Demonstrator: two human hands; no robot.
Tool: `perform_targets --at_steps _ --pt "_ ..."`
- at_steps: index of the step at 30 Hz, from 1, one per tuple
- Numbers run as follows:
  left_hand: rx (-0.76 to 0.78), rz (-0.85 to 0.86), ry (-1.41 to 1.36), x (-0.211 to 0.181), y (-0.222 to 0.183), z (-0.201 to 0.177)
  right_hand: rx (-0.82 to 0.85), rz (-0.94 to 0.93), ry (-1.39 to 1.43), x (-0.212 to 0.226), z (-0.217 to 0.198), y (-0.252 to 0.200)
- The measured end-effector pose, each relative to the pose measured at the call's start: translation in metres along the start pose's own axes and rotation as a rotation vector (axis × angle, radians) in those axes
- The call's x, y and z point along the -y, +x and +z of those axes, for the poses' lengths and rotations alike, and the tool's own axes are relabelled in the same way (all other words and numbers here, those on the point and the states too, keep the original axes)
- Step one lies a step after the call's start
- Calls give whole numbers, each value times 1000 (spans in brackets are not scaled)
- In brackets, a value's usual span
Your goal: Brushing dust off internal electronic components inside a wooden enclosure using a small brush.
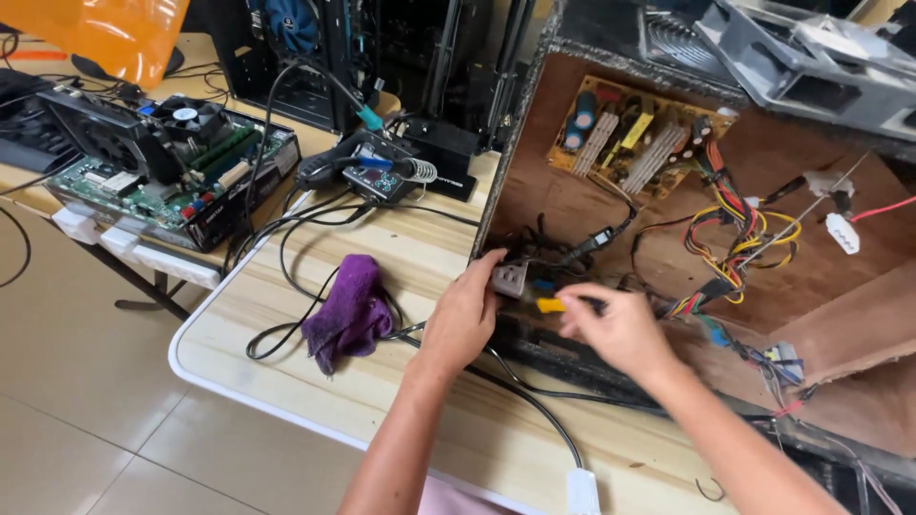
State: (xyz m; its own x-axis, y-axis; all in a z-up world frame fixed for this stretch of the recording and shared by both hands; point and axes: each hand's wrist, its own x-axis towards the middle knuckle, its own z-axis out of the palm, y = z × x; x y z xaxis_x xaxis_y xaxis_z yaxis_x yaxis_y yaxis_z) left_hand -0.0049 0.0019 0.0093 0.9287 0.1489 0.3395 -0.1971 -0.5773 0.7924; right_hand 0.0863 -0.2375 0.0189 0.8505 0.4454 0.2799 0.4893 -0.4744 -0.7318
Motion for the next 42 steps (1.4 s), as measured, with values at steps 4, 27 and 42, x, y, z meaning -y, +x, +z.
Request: perform_targets --at_steps 4,27,42 --pt "-19 -3 -68 4 2 0 -132 132 -160 -21 -48 13" --pt "-73 32 -330 10 1 -2 34 280 298 34 17 22" --pt "-78 49 -381 11 -1 -4 29 181 216 26 6 8"
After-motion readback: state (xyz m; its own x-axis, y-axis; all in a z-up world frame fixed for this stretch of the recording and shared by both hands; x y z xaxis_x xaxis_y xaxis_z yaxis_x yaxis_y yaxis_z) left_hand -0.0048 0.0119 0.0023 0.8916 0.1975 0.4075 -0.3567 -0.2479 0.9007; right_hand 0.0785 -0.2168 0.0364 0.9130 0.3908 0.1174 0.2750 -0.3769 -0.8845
